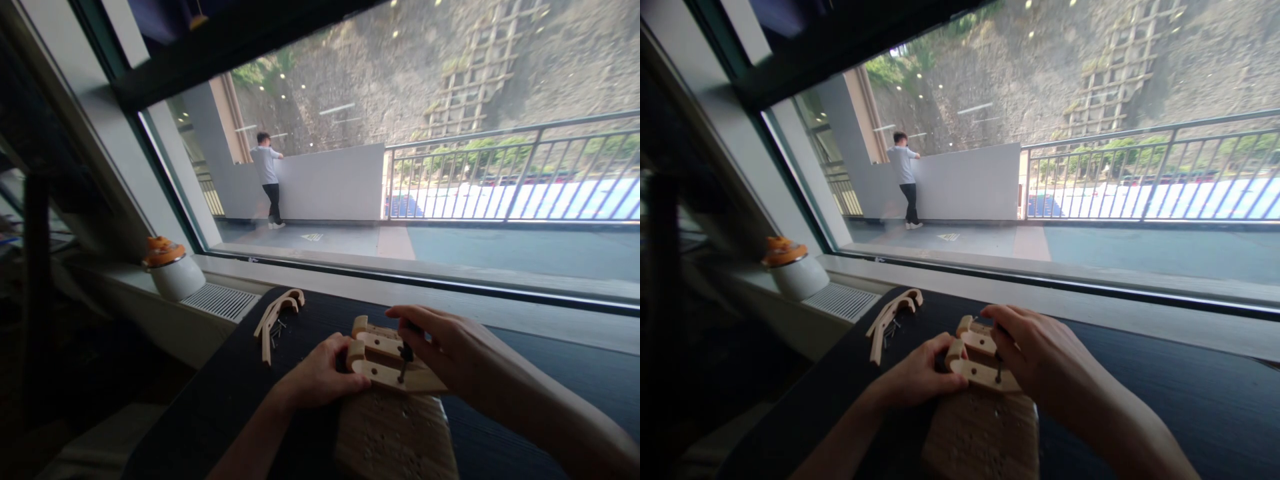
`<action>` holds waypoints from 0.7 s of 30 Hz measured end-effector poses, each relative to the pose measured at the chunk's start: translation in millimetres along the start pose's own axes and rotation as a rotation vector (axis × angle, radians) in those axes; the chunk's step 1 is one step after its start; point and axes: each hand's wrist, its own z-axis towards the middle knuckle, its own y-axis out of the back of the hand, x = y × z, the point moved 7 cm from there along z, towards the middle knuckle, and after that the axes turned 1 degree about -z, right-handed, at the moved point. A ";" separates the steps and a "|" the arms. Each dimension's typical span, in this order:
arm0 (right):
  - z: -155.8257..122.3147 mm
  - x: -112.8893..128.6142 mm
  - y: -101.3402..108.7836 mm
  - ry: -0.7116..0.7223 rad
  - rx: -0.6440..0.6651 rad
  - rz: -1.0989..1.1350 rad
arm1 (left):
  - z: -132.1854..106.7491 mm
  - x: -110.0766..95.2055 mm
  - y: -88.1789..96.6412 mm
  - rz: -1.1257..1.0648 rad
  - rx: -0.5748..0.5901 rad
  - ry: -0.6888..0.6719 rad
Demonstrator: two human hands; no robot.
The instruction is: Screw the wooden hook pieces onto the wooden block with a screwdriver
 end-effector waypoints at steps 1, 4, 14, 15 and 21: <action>0.4 -1.0 -0.9 0.002 0.006 0.010 | 0.0 -0.5 0.2 0.003 -0.002 0.000; 3.4 -3.6 -1.6 -0.004 -0.004 -0.025 | -0.1 -0.2 0.7 0.011 -0.004 0.007; 6.9 -2.4 7.1 -0.092 -0.073 -0.331 | -0.5 0.5 -0.7 0.016 -0.007 0.026; 5.7 -0.7 7.9 -0.091 -0.072 -0.337 | -0.6 -0.6 -1.0 0.018 -0.004 0.023; -2.0 13.0 6.7 0.048 -0.048 -0.090 | -1.0 -4.9 -2.1 0.018 0.012 0.006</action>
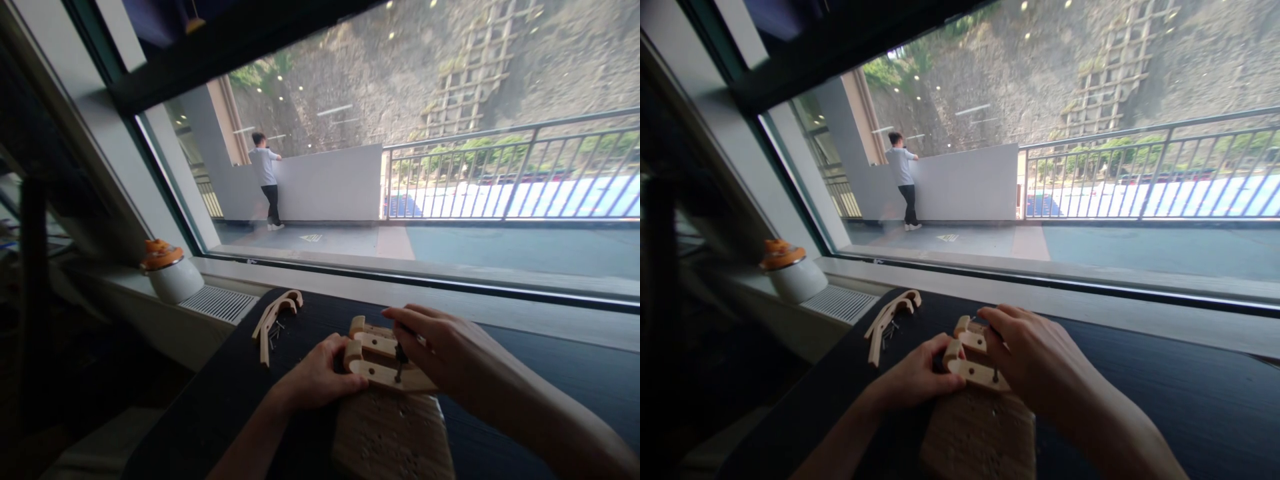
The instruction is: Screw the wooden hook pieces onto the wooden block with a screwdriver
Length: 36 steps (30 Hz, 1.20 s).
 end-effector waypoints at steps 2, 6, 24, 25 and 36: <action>-0.1 1.3 -1.1 0.012 -0.001 0.039 | 0.4 0.2 0.5 0.003 -0.006 0.004; 4.2 -2.4 -1.2 -0.034 -0.005 -0.027 | 0.1 0.6 1.9 0.019 -0.019 0.015; -1.2 10.8 -7.9 -0.006 0.063 -0.137 | -0.7 -1.3 0.2 0.000 -0.002 0.033; -0.4 11.3 -9.5 0.004 0.076 -0.133 | -0.7 -1.3 0.6 0.006 -0.005 0.034; 4.4 -13.9 -6.5 -0.246 0.096 -0.379 | 0.0 1.6 0.7 0.022 -0.006 0.030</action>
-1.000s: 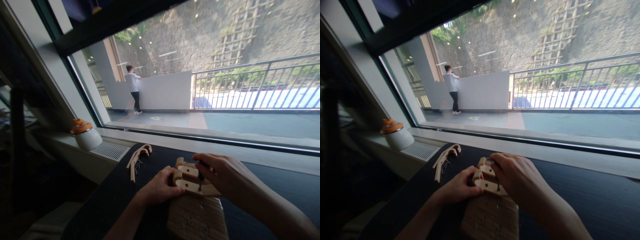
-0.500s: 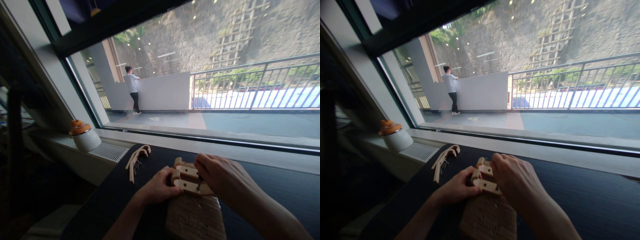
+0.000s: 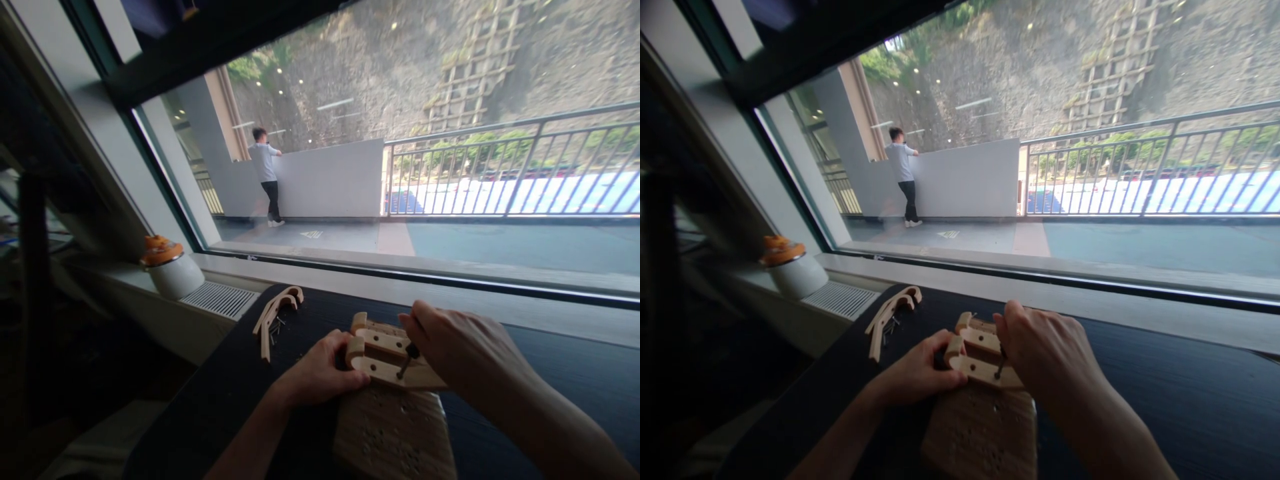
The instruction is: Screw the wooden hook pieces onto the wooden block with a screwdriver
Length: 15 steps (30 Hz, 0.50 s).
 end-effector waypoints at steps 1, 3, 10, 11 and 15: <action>-2.7 -0.8 0.7 0.006 0.003 0.015 | 0.1 0.7 -0.3 -0.008 0.002 0.001; -8.4 -1.3 1.9 0.043 -0.006 0.070 | 0.1 1.8 -0.7 -0.025 0.006 0.010; -14.7 4.9 5.6 0.275 -0.081 0.365 | -0.6 0.2 -1.2 -0.037 0.019 0.015; -12.7 4.9 5.0 0.272 -0.063 0.380 | -0.7 0.0 -0.8 -0.034 0.014 0.012; -5.0 4.4 3.5 0.236 -0.021 0.362 | -0.6 0.3 -1.0 -0.042 0.014 0.014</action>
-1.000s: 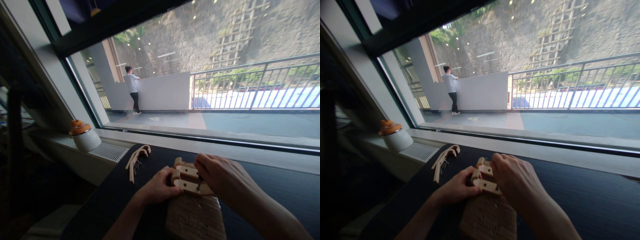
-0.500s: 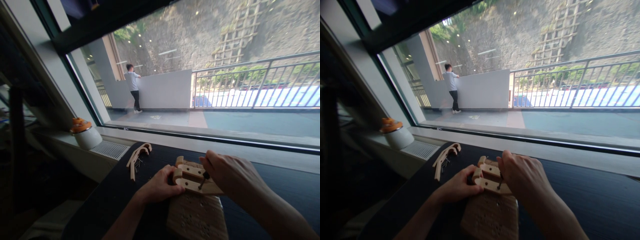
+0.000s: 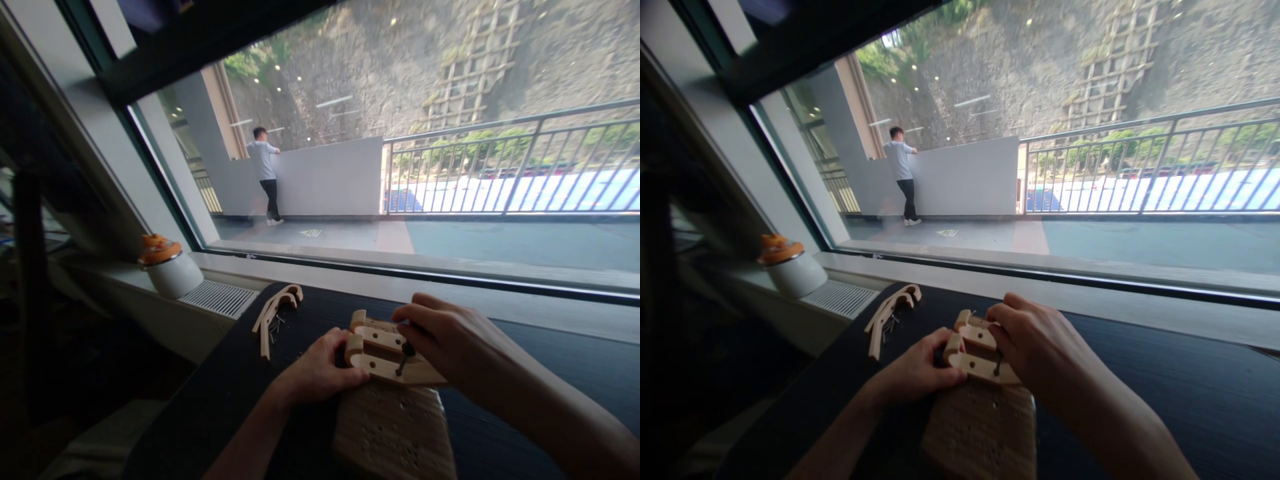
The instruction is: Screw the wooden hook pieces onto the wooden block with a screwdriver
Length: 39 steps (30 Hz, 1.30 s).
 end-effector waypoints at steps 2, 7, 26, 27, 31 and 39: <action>1.9 -2.0 -0.5 -0.039 -0.002 -0.070 | 0.0 -0.4 0.0 0.007 0.000 -0.001; 3.1 -0.5 -5.4 -0.097 0.041 -0.293 | -0.5 -1.7 -0.7 0.001 0.003 -0.024; 2.2 6.1 -6.2 -0.059 0.065 0.037 | -0.3 -0.5 -0.1 -0.007 -0.001 -0.024; 3.9 6.2 -6.8 -0.076 0.062 0.003 | -0.4 -0.7 0.1 -0.005 -0.002 -0.025; 6.6 0.2 -8.0 -0.187 0.063 -0.145 | -1.3 -1.3 0.1 -0.002 0.001 -0.027; 2.5 3.6 -1.8 -0.239 0.036 -0.282 | -1.2 0.1 -1.5 -0.034 0.011 -0.019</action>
